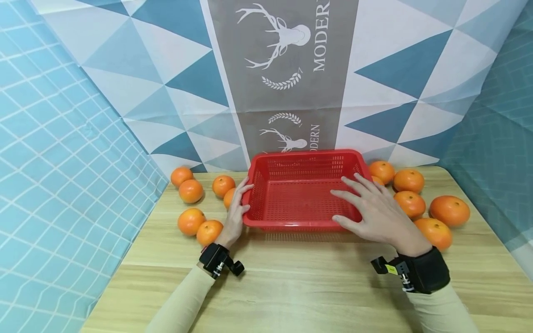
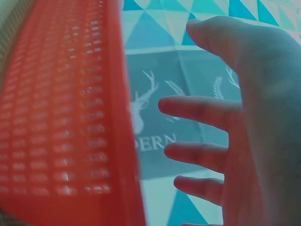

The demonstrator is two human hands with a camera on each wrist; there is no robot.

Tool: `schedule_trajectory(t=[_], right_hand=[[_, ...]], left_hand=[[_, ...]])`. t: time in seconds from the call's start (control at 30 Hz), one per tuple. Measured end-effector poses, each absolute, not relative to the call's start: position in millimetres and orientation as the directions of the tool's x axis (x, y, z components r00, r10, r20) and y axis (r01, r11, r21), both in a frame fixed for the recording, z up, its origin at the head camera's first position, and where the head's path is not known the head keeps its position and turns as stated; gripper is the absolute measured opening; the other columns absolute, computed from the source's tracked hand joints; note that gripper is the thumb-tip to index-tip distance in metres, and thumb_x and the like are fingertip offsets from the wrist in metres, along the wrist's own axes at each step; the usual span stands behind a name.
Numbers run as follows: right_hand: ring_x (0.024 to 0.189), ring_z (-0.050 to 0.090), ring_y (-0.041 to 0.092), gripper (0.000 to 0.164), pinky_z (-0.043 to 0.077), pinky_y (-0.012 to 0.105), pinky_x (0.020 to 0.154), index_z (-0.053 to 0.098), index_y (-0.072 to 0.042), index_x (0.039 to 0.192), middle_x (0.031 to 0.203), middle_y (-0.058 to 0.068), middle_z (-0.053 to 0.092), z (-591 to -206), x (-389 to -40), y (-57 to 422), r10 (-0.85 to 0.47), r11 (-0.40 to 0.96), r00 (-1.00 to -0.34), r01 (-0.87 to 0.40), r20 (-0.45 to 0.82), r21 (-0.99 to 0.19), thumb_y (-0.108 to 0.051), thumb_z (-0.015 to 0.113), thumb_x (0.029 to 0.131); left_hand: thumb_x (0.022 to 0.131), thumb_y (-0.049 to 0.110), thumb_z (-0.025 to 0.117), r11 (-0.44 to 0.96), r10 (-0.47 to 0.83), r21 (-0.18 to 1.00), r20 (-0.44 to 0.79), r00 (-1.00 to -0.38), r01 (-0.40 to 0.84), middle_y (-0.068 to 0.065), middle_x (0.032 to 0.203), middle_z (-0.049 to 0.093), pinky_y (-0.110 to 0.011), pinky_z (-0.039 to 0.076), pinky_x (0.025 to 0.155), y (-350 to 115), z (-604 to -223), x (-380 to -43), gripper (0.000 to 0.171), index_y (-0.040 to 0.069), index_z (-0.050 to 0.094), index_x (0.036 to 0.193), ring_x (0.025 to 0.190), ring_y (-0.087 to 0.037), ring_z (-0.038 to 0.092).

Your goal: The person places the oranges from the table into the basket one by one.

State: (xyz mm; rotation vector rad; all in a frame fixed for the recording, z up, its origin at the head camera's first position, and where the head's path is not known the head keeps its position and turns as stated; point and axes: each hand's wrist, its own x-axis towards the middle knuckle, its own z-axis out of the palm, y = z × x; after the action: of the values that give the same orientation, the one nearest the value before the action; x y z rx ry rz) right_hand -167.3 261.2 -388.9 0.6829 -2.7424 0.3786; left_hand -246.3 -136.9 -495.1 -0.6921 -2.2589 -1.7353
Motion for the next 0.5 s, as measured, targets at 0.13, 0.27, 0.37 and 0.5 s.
schedule_trajectory(t=[0.13,0.27,0.37,0.5], right_hand=[[0.154,0.045,0.053,0.075,0.041,0.086,0.113,0.07,-0.019,0.153,0.169,0.024,0.056,-381.4,-167.8,277.5,-0.361,0.878,-0.86,-0.444,0.361,-0.179,-0.045,0.09,0.085],[0.152,0.045,0.059,0.08,0.043,0.087,0.11,0.067,-0.015,0.154,0.169,0.028,0.052,-374.3,-167.1,300.5,-0.313,0.896,-0.869,-0.404,0.383,-0.185,-0.039,0.092,0.082],[0.151,0.043,0.063,0.081,0.045,0.089,0.106,0.063,-0.013,0.157,0.169,0.032,0.049,-370.1,-163.7,318.6,-0.263,0.914,-0.877,-0.36,0.403,-0.186,-0.037,0.09,0.085],[0.149,0.042,0.064,0.079,0.046,0.089,0.102,0.062,-0.009,0.157,0.168,0.036,0.048,-366.8,-158.2,336.1,-0.204,0.935,-0.88,-0.305,0.429,-0.18,-0.033,0.088,0.086]], left_hand=[[0.096,-0.001,0.041,0.162,0.24,0.879,0.405,-0.882,0.448,-0.009,0.189,0.022,-0.072,0.031,0.138,-134.8,-488.8,-244.3,0.066,-0.008,0.045,0.161,0.175,-0.039,0.023],[0.095,-0.003,0.04,0.17,0.236,0.882,0.398,-0.887,0.441,-0.01,0.19,0.022,-0.072,0.029,0.139,-133.9,-488.3,-244.8,0.067,-0.009,0.045,0.161,0.175,-0.039,0.022],[0.095,-0.003,0.04,0.178,0.231,0.88,0.397,-0.888,0.44,-0.009,0.19,0.023,-0.071,0.028,0.14,-133.8,-488.6,-244.7,0.067,-0.008,0.045,0.161,0.175,-0.038,0.023],[0.095,-0.001,0.04,0.191,0.228,0.881,0.39,-0.892,0.434,-0.007,0.189,0.023,-0.069,0.028,0.14,-134.1,-488.0,-243.2,0.068,-0.006,0.046,0.163,0.175,-0.036,0.023]])
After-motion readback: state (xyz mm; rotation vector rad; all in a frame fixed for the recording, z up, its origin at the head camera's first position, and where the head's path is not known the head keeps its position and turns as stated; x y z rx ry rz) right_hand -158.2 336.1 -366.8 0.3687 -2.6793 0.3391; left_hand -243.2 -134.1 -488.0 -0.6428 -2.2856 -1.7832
